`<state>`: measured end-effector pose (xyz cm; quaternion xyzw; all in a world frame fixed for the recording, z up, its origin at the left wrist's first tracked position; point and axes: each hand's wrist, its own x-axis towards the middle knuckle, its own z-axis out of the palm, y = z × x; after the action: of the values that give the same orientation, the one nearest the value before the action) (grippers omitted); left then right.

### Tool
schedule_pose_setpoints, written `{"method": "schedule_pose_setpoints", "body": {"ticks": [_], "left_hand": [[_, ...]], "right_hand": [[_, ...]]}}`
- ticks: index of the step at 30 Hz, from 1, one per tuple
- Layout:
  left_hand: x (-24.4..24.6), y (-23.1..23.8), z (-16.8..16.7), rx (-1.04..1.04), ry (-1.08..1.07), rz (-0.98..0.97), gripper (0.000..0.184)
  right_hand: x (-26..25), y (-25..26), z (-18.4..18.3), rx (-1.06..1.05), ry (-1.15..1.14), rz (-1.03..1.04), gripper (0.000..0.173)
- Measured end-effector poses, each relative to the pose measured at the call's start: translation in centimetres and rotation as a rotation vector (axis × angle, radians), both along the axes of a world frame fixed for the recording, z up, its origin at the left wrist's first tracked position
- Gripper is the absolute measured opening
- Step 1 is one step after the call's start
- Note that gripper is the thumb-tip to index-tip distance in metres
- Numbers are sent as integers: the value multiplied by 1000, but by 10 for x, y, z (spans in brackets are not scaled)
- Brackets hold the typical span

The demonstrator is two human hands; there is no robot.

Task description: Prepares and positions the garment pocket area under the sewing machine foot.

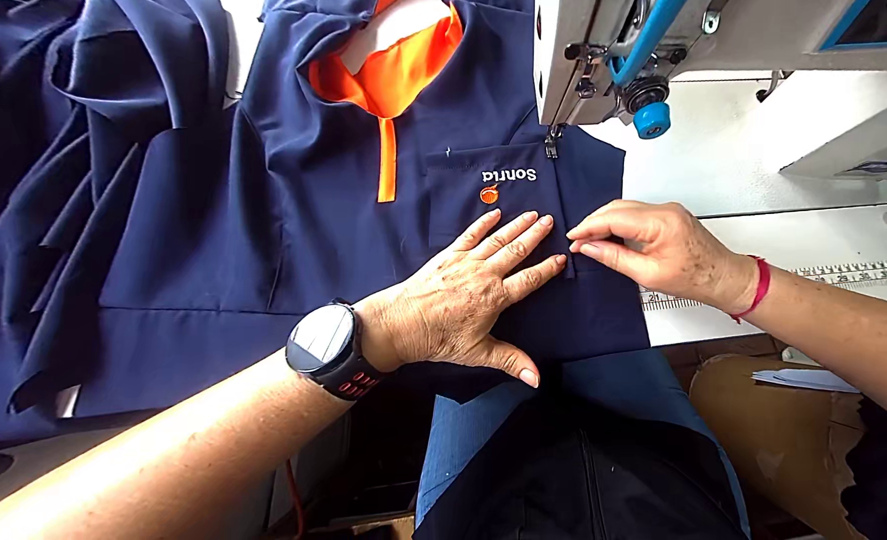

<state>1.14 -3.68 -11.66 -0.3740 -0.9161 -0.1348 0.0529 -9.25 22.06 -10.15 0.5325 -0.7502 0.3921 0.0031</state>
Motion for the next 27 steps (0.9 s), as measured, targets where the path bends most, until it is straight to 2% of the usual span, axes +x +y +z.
{"method": "schedule_pose_setpoints", "body": {"ticks": [2,5,7,10,12,18,22,27], "left_hand": [[0,1,1,18,-4,-2,102],[2,3,4,45,2,-15,86],[3,4,9,103,21,-1,69],[1,0,15,294,79,138,32],[-1,-8,15,348,102,219,22],[12,-28,8,372,67,193,22],[17,-41,9,323,32,106,33],[22,-55,10,284,52,78,44]], "right_hand": [[4,-11,-7,-61,22,-102,12],[10,-16,-17,-80,129,-105,13],[13,-13,-19,-67,154,-102,14],[14,-9,-16,-22,151,-98,16],[15,-8,-13,8,135,-100,19],[14,-7,-9,65,86,-110,21],[8,2,-12,100,313,38,31],[0,6,-9,72,454,219,29]]}}
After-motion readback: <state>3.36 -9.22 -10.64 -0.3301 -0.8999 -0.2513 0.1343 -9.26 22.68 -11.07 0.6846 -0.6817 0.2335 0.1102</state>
